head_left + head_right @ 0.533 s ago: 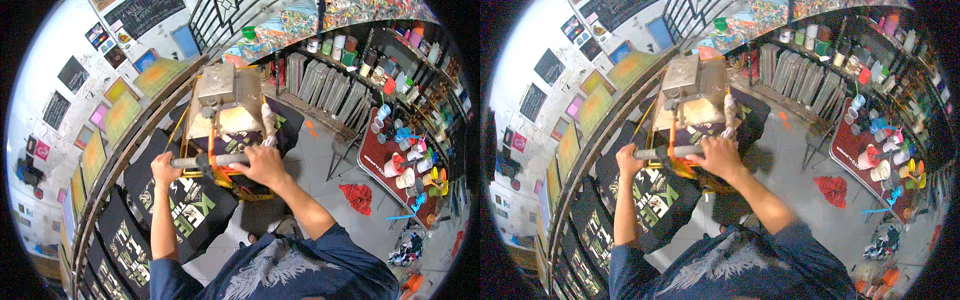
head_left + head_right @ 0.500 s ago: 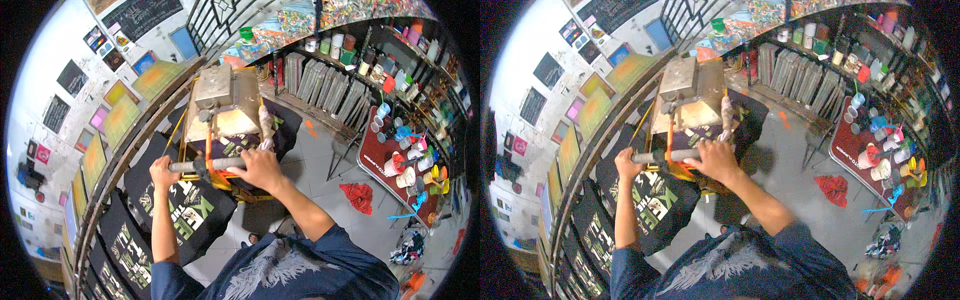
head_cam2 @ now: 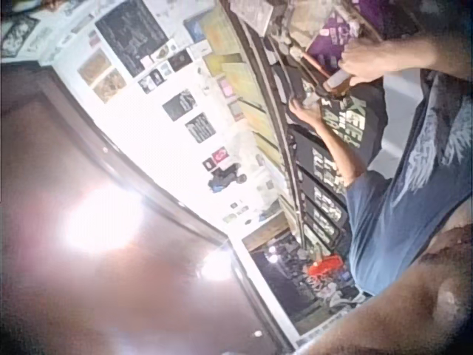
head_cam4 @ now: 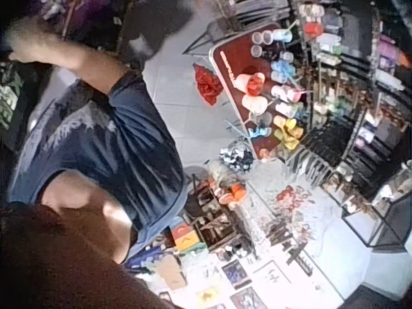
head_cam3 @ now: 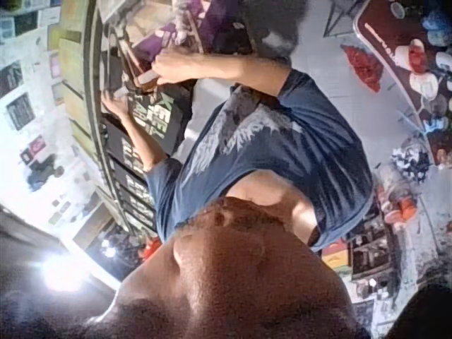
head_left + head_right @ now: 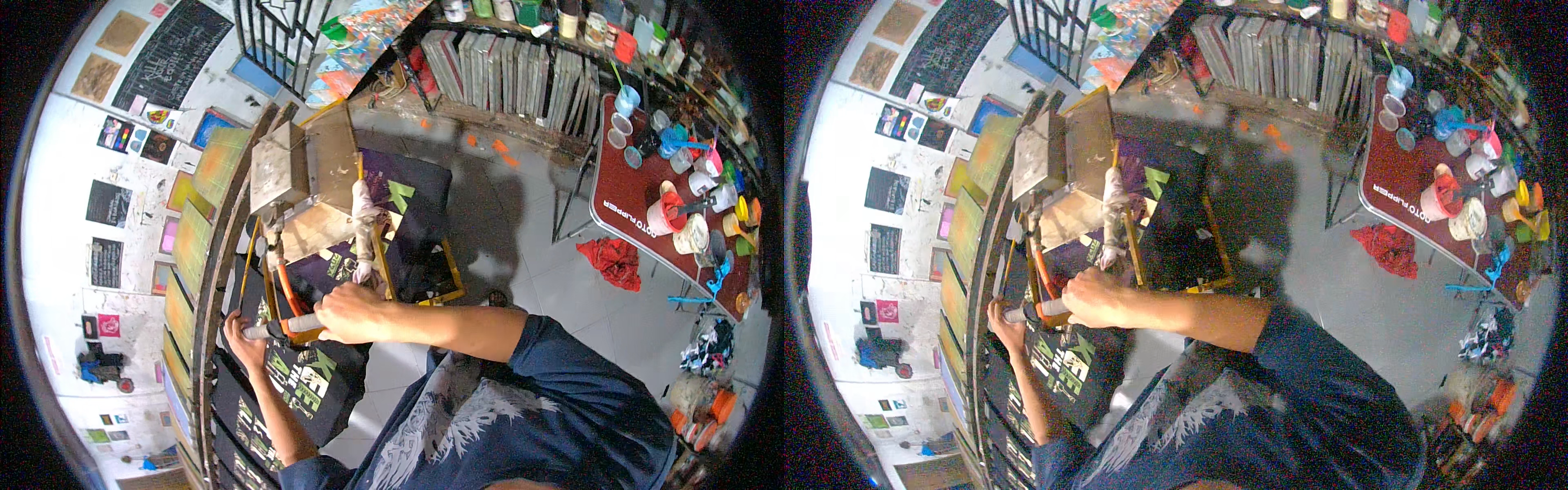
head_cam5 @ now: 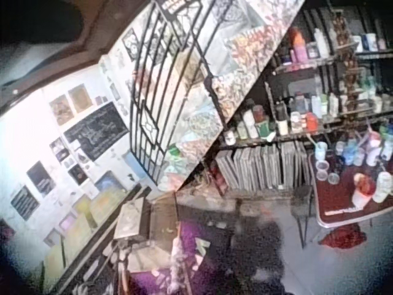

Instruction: The person applies ink to black t-shirts using a manual screen printing press, pulling a squeegee across the screen and then using a heat gun to cure the ink.

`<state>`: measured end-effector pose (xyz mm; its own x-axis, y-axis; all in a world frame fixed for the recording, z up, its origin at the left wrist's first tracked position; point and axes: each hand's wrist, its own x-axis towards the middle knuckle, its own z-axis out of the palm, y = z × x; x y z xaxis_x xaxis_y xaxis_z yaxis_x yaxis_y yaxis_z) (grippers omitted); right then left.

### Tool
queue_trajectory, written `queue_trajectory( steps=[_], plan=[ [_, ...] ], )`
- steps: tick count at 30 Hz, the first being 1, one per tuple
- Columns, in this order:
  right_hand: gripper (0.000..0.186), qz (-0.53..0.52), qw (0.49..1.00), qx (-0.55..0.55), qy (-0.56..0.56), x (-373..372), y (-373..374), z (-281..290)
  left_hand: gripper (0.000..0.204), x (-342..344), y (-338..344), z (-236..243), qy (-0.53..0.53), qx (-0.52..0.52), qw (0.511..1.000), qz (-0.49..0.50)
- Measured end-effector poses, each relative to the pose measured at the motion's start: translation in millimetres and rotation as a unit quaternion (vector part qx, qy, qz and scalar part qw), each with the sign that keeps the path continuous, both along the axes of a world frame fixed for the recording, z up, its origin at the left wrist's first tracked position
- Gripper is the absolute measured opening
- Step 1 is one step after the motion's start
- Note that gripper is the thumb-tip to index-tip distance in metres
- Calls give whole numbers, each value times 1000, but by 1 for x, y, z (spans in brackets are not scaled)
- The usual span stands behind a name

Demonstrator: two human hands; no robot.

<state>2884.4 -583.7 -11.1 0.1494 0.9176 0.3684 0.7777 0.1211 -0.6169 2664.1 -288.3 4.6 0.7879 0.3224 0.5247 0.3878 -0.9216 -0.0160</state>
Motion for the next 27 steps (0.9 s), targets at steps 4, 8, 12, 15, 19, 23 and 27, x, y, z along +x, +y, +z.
queue_trajectory(
  steps=[4, 8, 12, 15, 19, 23, 27],
  plan=[
    [39, 4, 998, 46, 34, -6, -1, -3, 50, -10, -17, -9, -68, -74, 990, 102],
    [34, -24, 996, 78, 30, -6, 1, -13, 44, 6, -22, -16, -101, -66, 985, 120],
    [27, -40, 994, 92, -33, -10, 2, -17, 37, 4, -22, -30, -140, -25, 980, 137],
    [27, -32, 993, 104, -45, -6, -1, -21, 33, 3, -12, -45, -183, 1, 973, 143],
    [28, -20, 994, 100, -41, -9, 2, -24, 24, -5, 5, -64, -249, -14, 960, 127],
    [31, -12, 995, 95, -27, -6, 3, -21, 19, -7, 12, -71, -315, -117, 936, 103],
    [33, -16, 996, 87, -25, -7, 5, -22, 24, -11, 18, -73, -283, -68, 951, 104]
  ],
)
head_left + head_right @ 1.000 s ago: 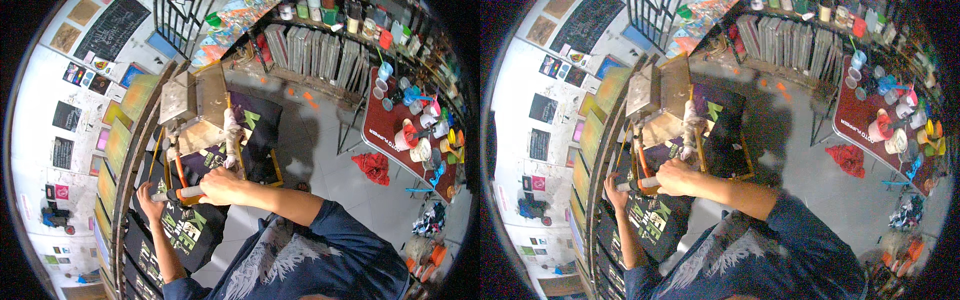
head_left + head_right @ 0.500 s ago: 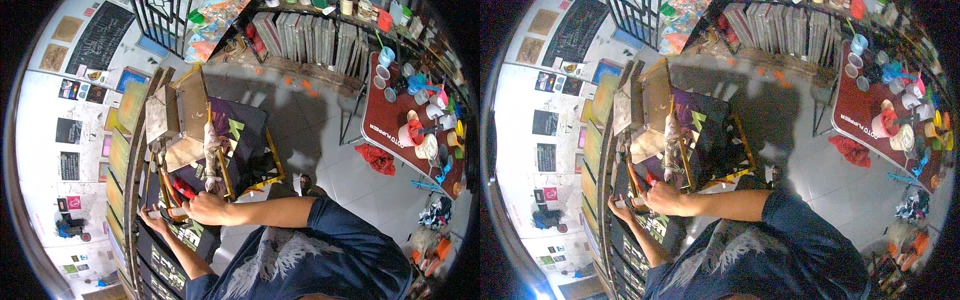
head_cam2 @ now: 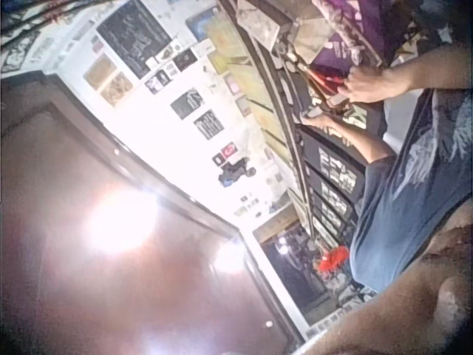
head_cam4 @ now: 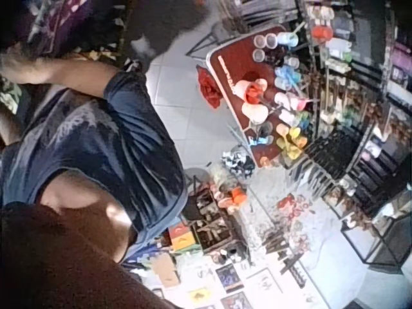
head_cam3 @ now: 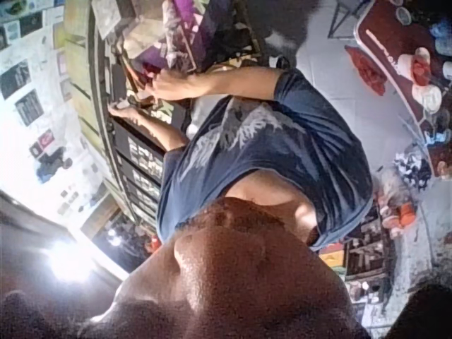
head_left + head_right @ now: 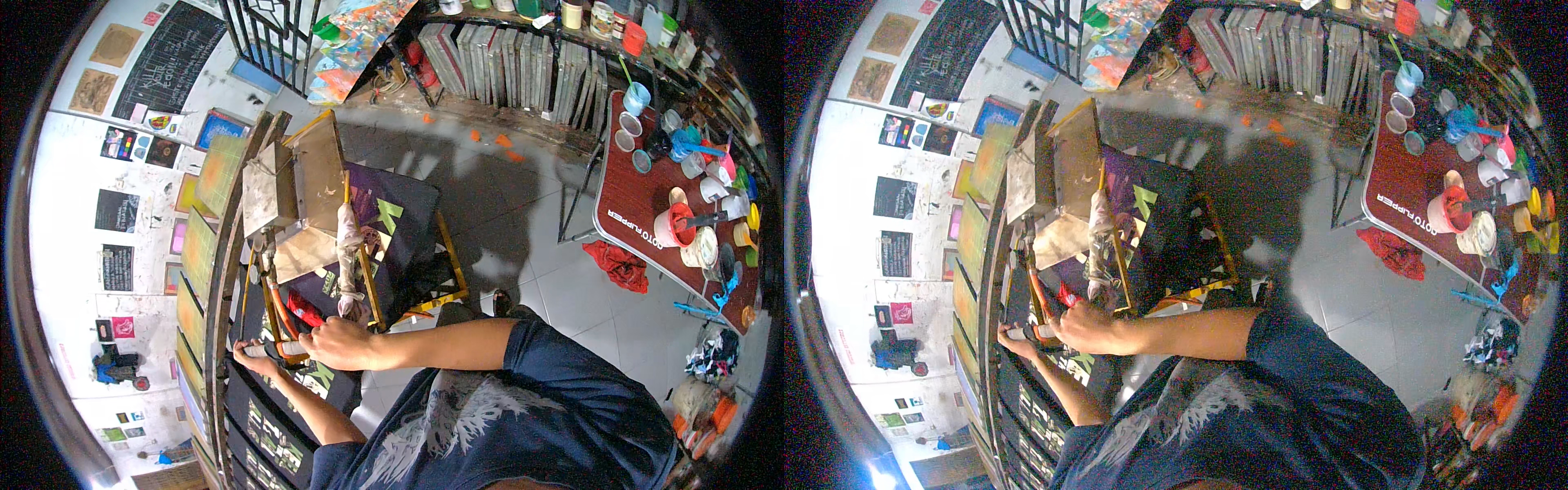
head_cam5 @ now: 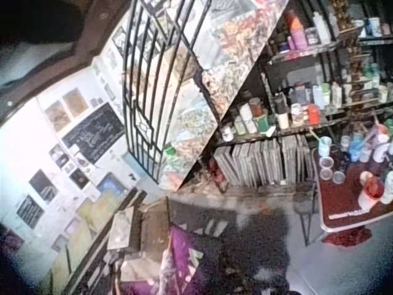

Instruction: The person applies ink to black t-shirts using a manual screen printing press, pulling a squeegee across the screen and then using a heat gun to cure the ink.

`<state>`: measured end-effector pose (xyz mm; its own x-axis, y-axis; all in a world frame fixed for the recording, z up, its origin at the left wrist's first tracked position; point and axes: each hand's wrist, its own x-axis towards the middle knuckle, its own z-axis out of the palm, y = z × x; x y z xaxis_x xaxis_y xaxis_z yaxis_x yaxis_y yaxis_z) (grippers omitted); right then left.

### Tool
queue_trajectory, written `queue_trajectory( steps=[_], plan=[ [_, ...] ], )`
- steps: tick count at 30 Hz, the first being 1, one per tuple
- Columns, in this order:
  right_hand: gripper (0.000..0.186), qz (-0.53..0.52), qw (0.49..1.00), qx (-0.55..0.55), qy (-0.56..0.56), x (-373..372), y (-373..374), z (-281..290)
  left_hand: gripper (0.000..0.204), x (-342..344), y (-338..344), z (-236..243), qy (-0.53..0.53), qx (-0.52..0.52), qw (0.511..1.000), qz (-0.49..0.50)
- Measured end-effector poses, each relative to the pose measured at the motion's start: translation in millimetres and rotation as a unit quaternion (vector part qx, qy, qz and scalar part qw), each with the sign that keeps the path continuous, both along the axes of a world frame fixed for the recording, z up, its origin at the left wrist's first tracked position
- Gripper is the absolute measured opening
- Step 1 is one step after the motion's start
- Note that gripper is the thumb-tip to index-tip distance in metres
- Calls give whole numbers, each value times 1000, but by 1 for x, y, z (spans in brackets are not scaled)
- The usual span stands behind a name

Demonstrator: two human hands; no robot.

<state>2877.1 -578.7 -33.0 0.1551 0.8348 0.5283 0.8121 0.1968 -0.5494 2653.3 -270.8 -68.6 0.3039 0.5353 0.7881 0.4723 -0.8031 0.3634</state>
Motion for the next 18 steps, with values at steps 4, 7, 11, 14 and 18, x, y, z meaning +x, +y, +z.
queue_trajectory(
  steps=[4, 7, 11, 14, 18],
  plan=[
    [33, -1, 1000, 10, -4, -1, 2, -3, 24, 3, 0, -5, -77, -56, 995, -26],
    [33, -4, 1000, 10, 5, 2, -2, 1, 24, 4, -1, -4, -40, -7, 999, -2],
    [34, 4, 1000, 2, 18, 1, -4, 2, 25, 7, -14, 2, -17, -21, 998, 49],
    [34, -3, 1000, -2, 16, 1, -5, 4, 11, 15, -21, 5, -72, -89, 993, 11],
    [35, -18, 1000, -3, 7, 4, -5, 3, 9, 29, -34, 10, -63, -95, 993, 34]
  ],
)
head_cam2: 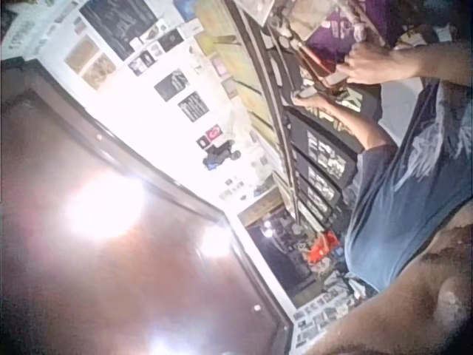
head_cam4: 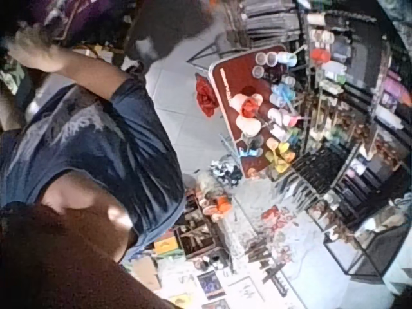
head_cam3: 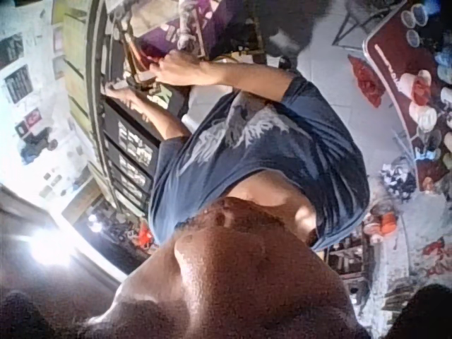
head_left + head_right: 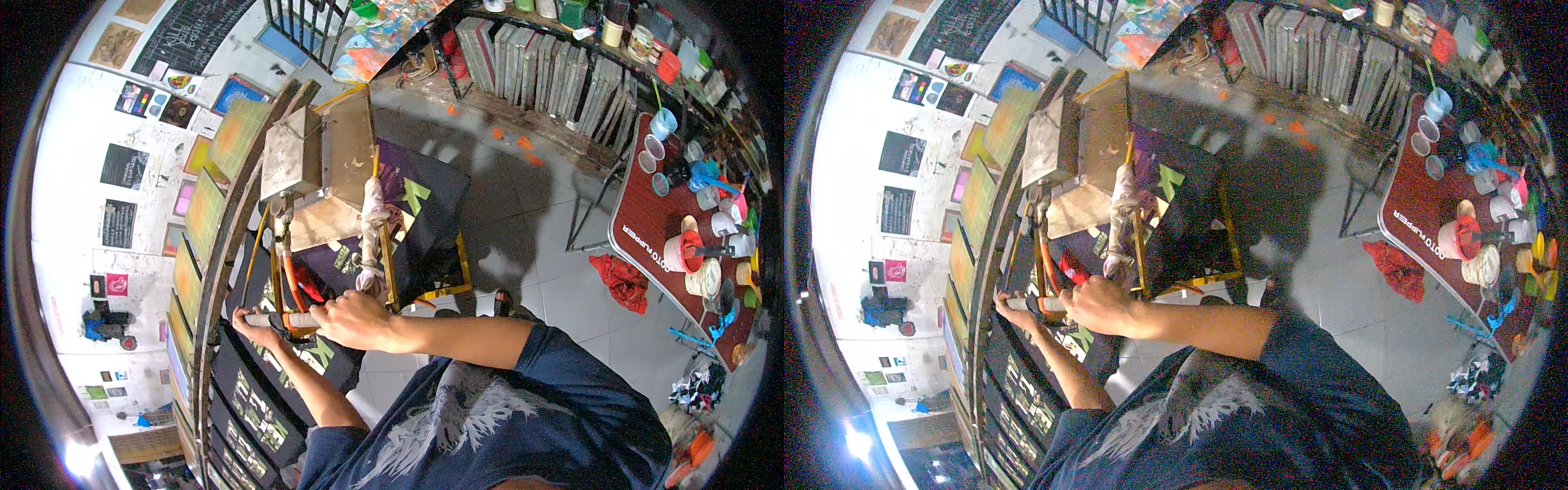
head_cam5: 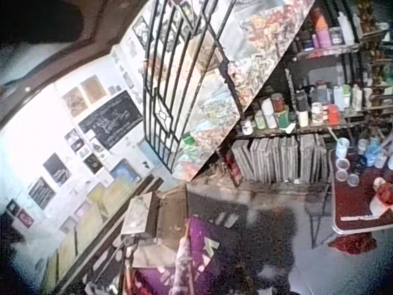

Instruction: The person applies ink to black t-shirts using a manual screen printing press, pulling a squeegee across the screen and then using a heat gun to cure the ink.

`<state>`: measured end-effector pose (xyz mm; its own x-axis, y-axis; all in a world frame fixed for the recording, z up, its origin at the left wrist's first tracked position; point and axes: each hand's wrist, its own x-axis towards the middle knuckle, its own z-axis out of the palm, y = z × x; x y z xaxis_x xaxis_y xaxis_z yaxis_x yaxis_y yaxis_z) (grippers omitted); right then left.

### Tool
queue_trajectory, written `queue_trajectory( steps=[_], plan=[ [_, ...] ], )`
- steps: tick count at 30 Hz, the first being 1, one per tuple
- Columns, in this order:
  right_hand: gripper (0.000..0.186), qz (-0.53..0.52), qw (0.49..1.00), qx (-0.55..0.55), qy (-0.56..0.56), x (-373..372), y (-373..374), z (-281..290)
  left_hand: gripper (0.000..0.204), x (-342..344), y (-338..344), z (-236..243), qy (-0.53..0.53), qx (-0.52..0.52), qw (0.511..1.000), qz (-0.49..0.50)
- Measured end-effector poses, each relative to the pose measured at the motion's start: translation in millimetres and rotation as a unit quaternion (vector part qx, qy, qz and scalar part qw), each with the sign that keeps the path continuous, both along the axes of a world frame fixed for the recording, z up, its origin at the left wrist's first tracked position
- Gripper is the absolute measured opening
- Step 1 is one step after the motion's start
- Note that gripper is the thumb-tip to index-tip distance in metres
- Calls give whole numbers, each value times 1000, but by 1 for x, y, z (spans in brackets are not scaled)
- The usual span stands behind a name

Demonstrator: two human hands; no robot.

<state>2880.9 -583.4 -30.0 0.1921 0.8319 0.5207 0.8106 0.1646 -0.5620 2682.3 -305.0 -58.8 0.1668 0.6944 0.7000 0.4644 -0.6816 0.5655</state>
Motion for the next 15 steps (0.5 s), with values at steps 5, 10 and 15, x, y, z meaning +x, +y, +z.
queue_trajectory(
  steps=[5, 10, 15],
  plan=[
    [38, -6, 1000, 2, 7, 0, -8, 11, 25, -8, 1, 1, 32, 37, 999, 2],
    [38, -41, 999, -4, -4, -4, -10, 14, 26, -1, -9, 6, 11, 42, 999, -12],
    [34, -110, 994, 2, -8, -10, -9, 17, 27, 0, -17, 16, 38, 67, 997, -14]
  ],
)
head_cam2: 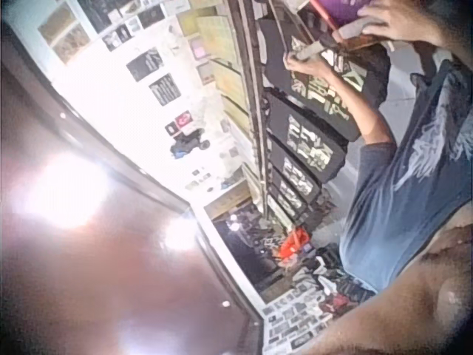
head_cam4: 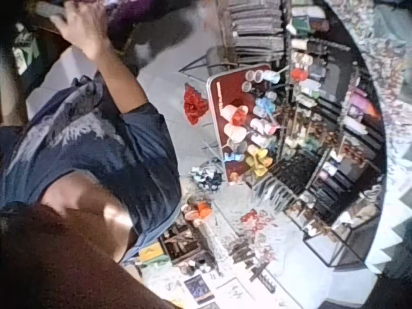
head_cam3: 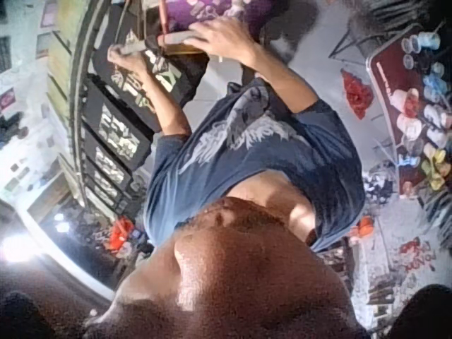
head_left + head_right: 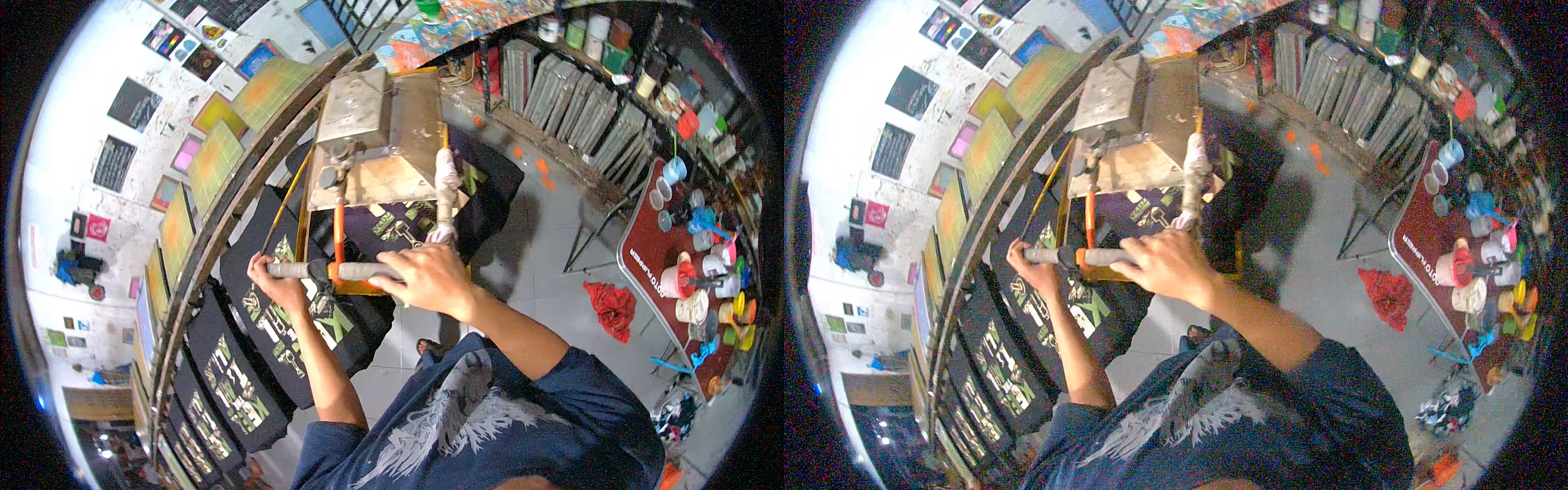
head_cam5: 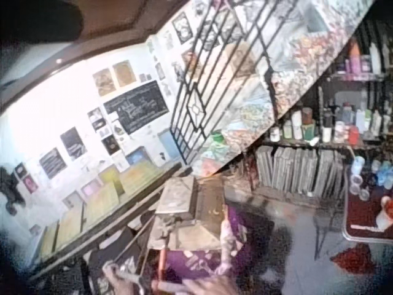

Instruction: The person applies ink to black t-shirts using a manual screen printing press, pulling a squeegee across the screen and then using a heat gun to cure the ink.

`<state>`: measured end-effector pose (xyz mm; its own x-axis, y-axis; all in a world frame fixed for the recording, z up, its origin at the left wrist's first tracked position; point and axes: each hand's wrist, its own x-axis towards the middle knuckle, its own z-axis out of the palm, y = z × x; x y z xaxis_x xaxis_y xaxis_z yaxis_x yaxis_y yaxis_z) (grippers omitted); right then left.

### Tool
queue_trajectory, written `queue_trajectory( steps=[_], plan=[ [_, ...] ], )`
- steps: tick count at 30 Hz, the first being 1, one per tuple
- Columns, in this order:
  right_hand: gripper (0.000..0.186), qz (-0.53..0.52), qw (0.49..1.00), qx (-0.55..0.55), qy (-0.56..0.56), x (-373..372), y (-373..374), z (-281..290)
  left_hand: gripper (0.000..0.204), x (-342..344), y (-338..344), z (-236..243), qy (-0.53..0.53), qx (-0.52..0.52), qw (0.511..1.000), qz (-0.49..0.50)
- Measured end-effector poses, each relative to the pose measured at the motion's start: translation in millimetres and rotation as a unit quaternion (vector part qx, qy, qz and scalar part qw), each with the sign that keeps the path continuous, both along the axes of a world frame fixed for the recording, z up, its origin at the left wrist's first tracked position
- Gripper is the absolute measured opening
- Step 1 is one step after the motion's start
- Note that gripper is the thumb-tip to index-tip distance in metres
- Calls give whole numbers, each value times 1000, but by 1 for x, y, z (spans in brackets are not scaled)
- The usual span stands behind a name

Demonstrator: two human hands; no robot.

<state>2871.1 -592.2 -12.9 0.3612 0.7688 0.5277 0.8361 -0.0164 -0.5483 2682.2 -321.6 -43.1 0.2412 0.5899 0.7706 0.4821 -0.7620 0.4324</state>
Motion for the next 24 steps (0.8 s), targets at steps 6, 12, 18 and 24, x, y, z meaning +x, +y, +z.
queue_trajectory(
  steps=[6, 12, 18, 24],
  plan=[
    [31, -72, 997, 38, 3, -10, 5, 3, 27, -5, -6, 13, 3, -36, 999, -24],
    [22, -155, 988, 20, -18, -22, 9, 8, 31, -16, 5, 8, -15, -46, 997, -65],
    [21, -235, 971, 34, -41, -32, 14, 3, 64, -24, 12, 6, -85, -110, 979, -146],
    [27, -280, 944, 104, -137, -28, 21, -13, 77, -28, 36, -13, -143, -316, 921, -178]
  ],
)
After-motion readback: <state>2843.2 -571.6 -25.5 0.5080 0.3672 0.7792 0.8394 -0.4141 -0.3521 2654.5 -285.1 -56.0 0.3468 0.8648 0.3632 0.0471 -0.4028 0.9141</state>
